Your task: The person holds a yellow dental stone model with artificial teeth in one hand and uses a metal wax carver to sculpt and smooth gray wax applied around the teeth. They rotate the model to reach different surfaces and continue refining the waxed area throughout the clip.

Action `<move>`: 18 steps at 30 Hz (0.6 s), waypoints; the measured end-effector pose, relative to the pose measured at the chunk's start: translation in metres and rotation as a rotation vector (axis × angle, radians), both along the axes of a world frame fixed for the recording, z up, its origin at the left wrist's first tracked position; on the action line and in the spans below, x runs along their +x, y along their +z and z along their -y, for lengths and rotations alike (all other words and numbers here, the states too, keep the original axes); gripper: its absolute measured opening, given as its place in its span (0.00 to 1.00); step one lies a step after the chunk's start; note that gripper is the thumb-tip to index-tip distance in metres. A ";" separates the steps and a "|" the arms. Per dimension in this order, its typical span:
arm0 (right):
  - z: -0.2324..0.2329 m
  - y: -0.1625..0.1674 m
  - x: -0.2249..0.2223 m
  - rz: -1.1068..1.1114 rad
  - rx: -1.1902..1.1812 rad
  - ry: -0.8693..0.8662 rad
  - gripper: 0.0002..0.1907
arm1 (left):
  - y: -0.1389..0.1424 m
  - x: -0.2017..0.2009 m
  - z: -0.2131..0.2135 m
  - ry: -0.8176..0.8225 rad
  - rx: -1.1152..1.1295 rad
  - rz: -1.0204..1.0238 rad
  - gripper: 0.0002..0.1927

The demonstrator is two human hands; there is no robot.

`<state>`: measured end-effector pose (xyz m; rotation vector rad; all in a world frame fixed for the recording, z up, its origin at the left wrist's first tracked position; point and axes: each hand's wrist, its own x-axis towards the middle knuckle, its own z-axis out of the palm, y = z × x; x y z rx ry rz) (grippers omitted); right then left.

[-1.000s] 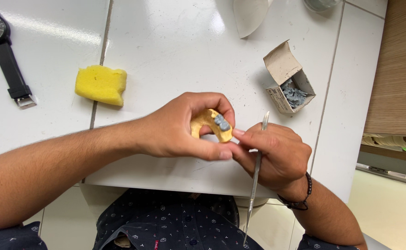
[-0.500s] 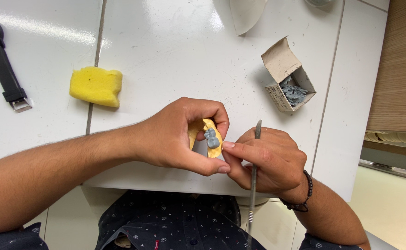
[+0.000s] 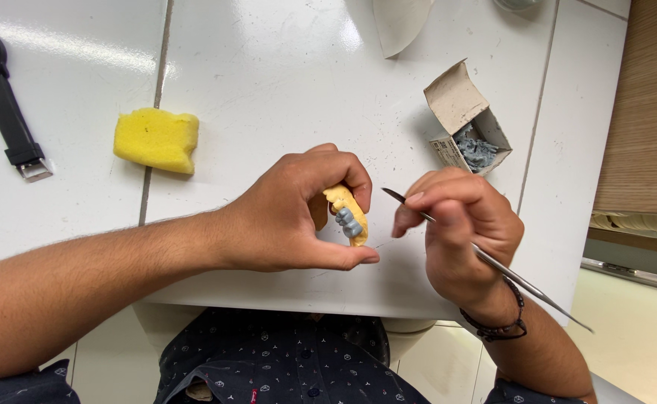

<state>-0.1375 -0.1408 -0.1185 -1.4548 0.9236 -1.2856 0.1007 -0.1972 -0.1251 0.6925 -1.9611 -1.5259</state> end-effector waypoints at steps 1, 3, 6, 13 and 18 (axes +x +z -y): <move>0.001 0.000 0.001 -0.042 -0.011 0.010 0.10 | -0.001 -0.001 0.001 0.014 -0.051 -0.003 0.22; 0.001 0.003 0.002 -0.136 -0.030 0.014 0.05 | -0.002 -0.001 0.001 0.042 -0.115 -0.016 0.22; 0.003 0.007 0.004 -0.269 -0.065 0.006 0.08 | -0.002 -0.001 0.000 0.087 -0.145 -0.036 0.23; 0.006 0.005 0.005 -0.250 -0.123 0.005 0.09 | -0.001 -0.001 -0.003 0.098 0.035 -0.066 0.23; 0.003 0.005 0.000 -0.291 -0.118 -0.035 0.07 | -0.002 -0.002 -0.004 0.168 -0.133 -0.051 0.23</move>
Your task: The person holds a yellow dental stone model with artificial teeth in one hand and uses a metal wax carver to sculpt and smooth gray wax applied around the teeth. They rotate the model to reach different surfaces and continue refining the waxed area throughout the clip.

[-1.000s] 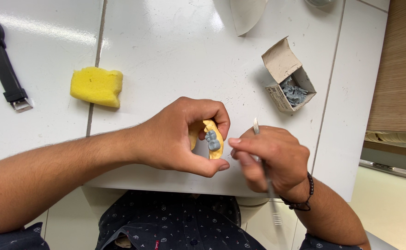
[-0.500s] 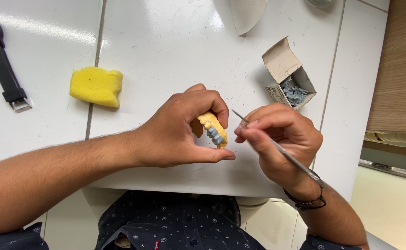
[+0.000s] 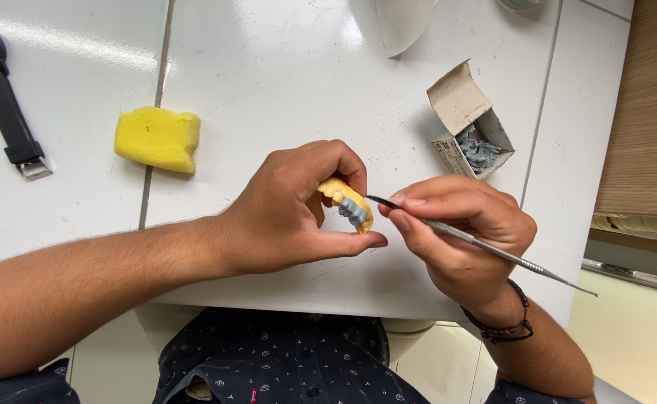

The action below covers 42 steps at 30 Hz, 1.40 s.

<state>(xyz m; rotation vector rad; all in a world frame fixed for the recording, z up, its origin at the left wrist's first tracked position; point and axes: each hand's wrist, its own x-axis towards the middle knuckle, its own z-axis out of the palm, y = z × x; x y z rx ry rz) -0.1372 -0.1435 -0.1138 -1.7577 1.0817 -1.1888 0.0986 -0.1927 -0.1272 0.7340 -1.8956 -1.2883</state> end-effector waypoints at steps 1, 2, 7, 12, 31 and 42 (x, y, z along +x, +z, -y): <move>0.000 -0.001 0.000 0.045 0.007 0.028 0.07 | -0.001 0.000 0.000 0.020 -0.057 0.012 0.23; -0.001 -0.001 0.000 0.083 0.025 0.049 0.07 | -0.001 0.000 0.000 0.039 -0.114 0.025 0.23; -0.003 0.001 0.003 0.271 0.180 0.042 0.08 | -0.004 -0.001 -0.002 0.063 -0.233 0.054 0.22; -0.001 0.005 0.003 0.107 0.185 0.027 0.07 | -0.005 0.000 -0.002 0.092 -0.254 0.051 0.22; -0.003 -0.007 0.003 0.222 0.240 0.082 0.08 | -0.003 -0.002 -0.005 0.110 -0.191 0.050 0.19; -0.002 -0.008 0.004 0.251 0.259 0.065 0.07 | -0.004 -0.003 -0.006 0.111 -0.181 0.053 0.18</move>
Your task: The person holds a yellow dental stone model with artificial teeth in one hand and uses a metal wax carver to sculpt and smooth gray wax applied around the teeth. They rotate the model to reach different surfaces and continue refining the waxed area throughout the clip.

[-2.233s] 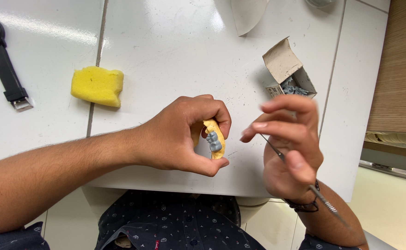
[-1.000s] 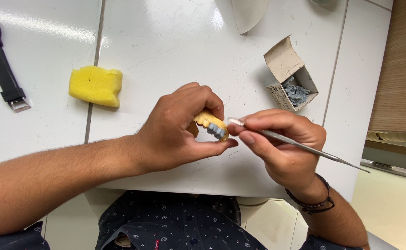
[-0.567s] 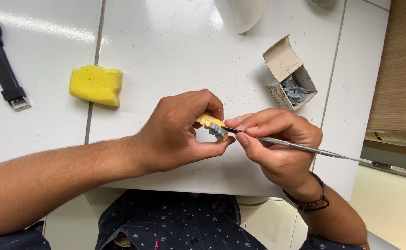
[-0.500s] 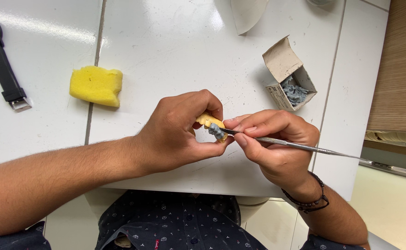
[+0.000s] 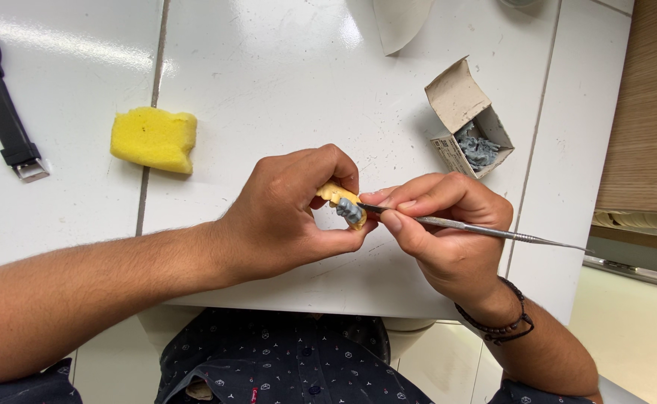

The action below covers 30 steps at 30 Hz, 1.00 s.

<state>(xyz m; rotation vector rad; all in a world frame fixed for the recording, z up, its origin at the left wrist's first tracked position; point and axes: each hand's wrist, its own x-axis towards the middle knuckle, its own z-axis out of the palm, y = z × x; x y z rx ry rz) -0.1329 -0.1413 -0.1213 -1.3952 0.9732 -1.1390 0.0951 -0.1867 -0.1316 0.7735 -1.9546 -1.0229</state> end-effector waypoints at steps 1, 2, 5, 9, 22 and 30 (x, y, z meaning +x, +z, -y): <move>0.001 0.000 -0.001 -0.003 0.003 0.009 0.07 | 0.000 0.000 0.000 0.004 -0.007 0.000 0.18; 0.001 0.000 -0.001 -0.007 0.008 0.018 0.07 | 0.000 0.000 0.000 0.009 -0.012 -0.001 0.18; 0.000 0.000 0.000 -0.044 -0.015 0.001 0.08 | 0.000 0.001 0.001 0.003 -0.009 0.005 0.19; 0.000 0.000 0.000 0.006 0.008 0.001 0.07 | 0.002 0.000 0.001 0.009 0.019 -0.002 0.19; 0.013 0.005 -0.007 0.139 0.226 0.082 0.07 | 0.010 0.003 0.001 -0.066 0.132 0.063 0.17; 0.008 0.004 -0.005 0.000 0.121 0.068 0.08 | 0.008 0.002 0.000 -0.021 0.119 0.031 0.18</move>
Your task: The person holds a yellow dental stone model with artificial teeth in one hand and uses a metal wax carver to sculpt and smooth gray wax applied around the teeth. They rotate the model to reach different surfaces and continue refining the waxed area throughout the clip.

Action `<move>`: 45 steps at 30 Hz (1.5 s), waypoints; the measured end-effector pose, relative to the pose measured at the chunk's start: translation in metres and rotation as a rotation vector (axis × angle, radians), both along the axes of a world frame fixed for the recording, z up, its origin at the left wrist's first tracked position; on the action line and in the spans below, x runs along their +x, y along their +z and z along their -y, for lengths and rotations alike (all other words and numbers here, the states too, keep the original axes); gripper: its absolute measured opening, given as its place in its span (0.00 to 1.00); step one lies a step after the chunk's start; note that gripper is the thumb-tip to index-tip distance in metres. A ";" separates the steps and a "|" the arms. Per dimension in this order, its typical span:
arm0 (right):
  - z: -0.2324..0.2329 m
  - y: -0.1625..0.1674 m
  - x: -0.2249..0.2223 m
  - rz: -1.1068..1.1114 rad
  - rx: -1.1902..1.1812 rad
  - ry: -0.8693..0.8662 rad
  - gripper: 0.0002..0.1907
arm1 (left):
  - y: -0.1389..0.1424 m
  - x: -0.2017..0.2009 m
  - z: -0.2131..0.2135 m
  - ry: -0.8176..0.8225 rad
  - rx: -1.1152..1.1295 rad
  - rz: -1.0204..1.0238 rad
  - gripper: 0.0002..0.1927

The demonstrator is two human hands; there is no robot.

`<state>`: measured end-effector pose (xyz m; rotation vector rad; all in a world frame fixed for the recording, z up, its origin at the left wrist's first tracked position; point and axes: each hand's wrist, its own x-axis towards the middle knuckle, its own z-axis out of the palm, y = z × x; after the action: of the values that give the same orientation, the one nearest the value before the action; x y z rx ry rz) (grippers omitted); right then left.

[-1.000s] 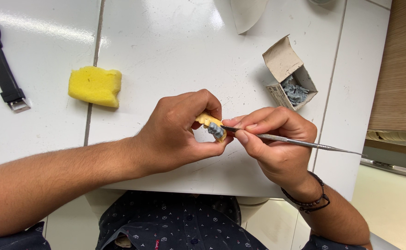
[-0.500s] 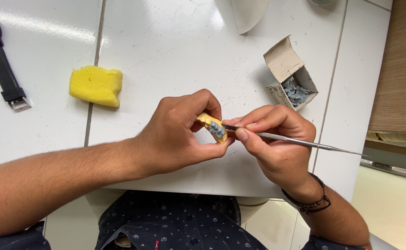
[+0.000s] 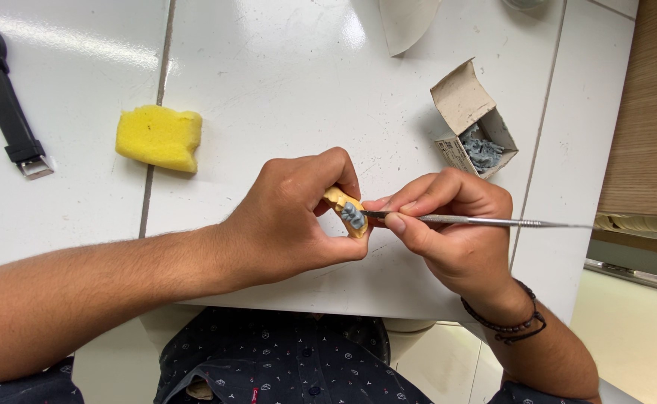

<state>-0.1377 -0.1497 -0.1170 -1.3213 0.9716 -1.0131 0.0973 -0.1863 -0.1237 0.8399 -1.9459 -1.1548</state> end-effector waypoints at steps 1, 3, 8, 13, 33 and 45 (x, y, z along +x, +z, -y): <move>-0.002 0.000 0.001 0.001 -0.008 -0.011 0.08 | 0.000 -0.001 -0.001 0.011 -0.003 -0.022 0.18; -0.007 0.001 0.004 -0.007 -0.030 -0.038 0.08 | -0.001 -0.002 -0.003 0.032 0.004 -0.048 0.19; -0.012 0.003 0.005 -0.006 -0.054 -0.063 0.08 | -0.004 -0.004 -0.006 0.066 0.008 -0.043 0.18; -0.012 0.003 0.009 -0.073 -0.089 -0.079 0.08 | -0.005 -0.004 -0.008 0.070 0.002 -0.054 0.18; -0.003 0.002 0.004 0.027 -0.035 -0.021 0.08 | 0.002 -0.006 -0.007 0.069 -0.032 0.034 0.17; 0.014 0.010 -0.006 0.020 0.102 0.093 0.09 | 0.006 -0.005 -0.006 0.002 -0.079 0.123 0.17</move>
<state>-0.1442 -0.1632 -0.1074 -1.2582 0.9268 -0.8931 0.0922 -0.1807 -0.1175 0.8888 -2.0753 -1.0395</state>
